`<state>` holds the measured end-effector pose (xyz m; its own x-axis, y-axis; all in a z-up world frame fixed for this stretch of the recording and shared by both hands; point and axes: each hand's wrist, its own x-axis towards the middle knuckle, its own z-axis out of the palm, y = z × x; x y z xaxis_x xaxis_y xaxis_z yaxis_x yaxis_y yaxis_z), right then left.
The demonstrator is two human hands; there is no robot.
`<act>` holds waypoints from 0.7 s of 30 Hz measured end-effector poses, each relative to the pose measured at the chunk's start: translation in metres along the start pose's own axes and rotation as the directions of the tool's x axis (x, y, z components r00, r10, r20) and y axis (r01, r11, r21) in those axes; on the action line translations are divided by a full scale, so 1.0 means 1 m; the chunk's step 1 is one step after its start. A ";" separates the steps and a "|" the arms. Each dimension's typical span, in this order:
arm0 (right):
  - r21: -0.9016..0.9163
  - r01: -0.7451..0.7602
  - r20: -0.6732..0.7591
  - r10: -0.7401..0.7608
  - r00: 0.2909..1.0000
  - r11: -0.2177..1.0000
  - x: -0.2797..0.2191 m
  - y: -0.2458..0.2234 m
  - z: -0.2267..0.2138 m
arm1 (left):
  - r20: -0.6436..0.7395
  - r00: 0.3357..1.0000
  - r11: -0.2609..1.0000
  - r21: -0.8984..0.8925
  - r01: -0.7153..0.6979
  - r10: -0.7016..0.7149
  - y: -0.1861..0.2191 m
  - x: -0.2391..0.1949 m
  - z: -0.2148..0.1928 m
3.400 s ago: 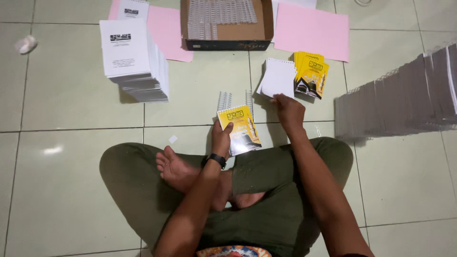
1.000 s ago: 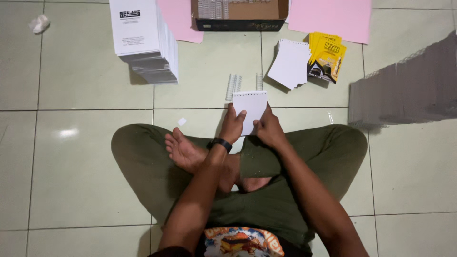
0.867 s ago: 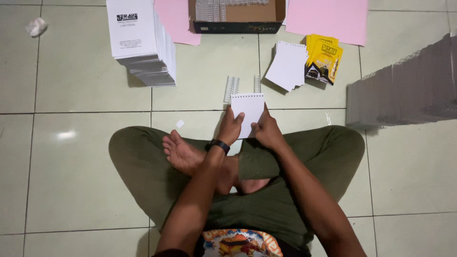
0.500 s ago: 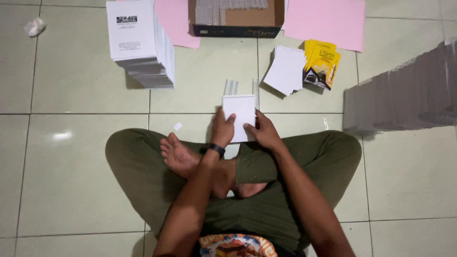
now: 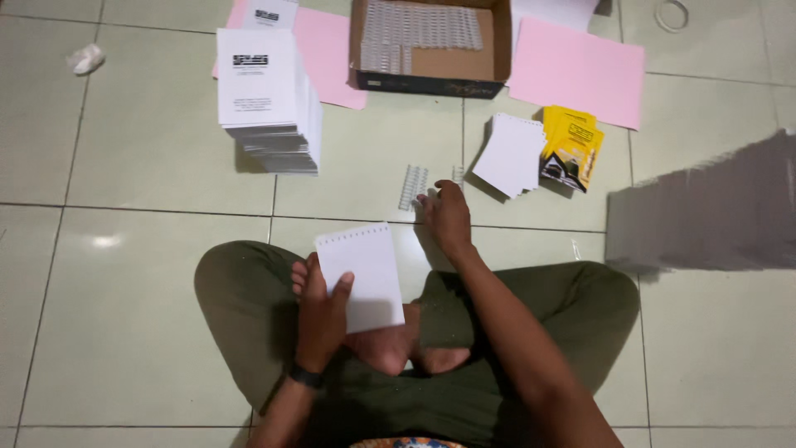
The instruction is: The person sits on the floor and assembles spiral-bound notebooks by hand. They pick up stacks of paper and spiral bindings, insert the bindings into the holes of the paper stacks, and place the finished notebooks into a pile.
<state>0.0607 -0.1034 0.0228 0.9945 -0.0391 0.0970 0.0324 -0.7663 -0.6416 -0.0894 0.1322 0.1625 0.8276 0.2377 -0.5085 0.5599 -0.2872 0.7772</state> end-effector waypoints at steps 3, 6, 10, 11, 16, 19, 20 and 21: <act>-0.013 -0.292 0.174 0.290 0.941 0.956 0.012 -0.019 0.014 | -0.056 0.977 0.974 -0.085 -0.209 0.204 -0.037 -0.002 0.006; 0.078 -0.318 0.116 0.308 0.944 0.945 0.017 -0.011 0.030 | -0.034 0.970 0.963 -0.115 -0.242 0.240 -0.058 -0.004 0.009; -0.017 -0.385 0.198 0.381 0.903 0.923 0.018 -0.006 0.034 | 0.017 0.962 0.956 -0.113 -0.270 0.274 -0.059 -0.012 0.008; -0.028 -0.435 0.222 0.430 0.875 0.900 0.016 -0.008 0.033 | 0.024 0.956 0.951 -0.110 -0.288 0.292 -0.061 -0.013 0.007; 0.105 -0.503 0.170 0.483 0.859 0.858 0.011 0.003 0.018 | 0.011 0.956 0.945 -0.157 -0.286 0.292 -0.071 -0.012 0.010; 0.467 -0.493 0.199 0.456 0.867 0.734 0.007 -0.002 -0.007 | 0.024 0.948 0.938 -0.157 -0.311 0.318 -0.071 -0.012 0.006; 0.678 -0.405 0.201 0.376 0.905 0.613 0.005 -0.001 -0.014 | 0.037 0.955 0.939 -0.197 -0.282 0.294 -0.068 -0.014 0.004; 0.675 -0.410 0.206 0.376 0.903 0.614 0.002 -0.030 -0.041 | 0.036 0.957 0.941 -0.198 -0.276 0.288 -0.065 -0.015 0.001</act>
<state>0.0580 -0.1066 0.0732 0.9310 -0.1916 -0.3107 -0.3205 -0.0218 -0.9470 -0.1386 0.1463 0.1192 0.9547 0.1116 -0.2757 0.2906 -0.1519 0.9447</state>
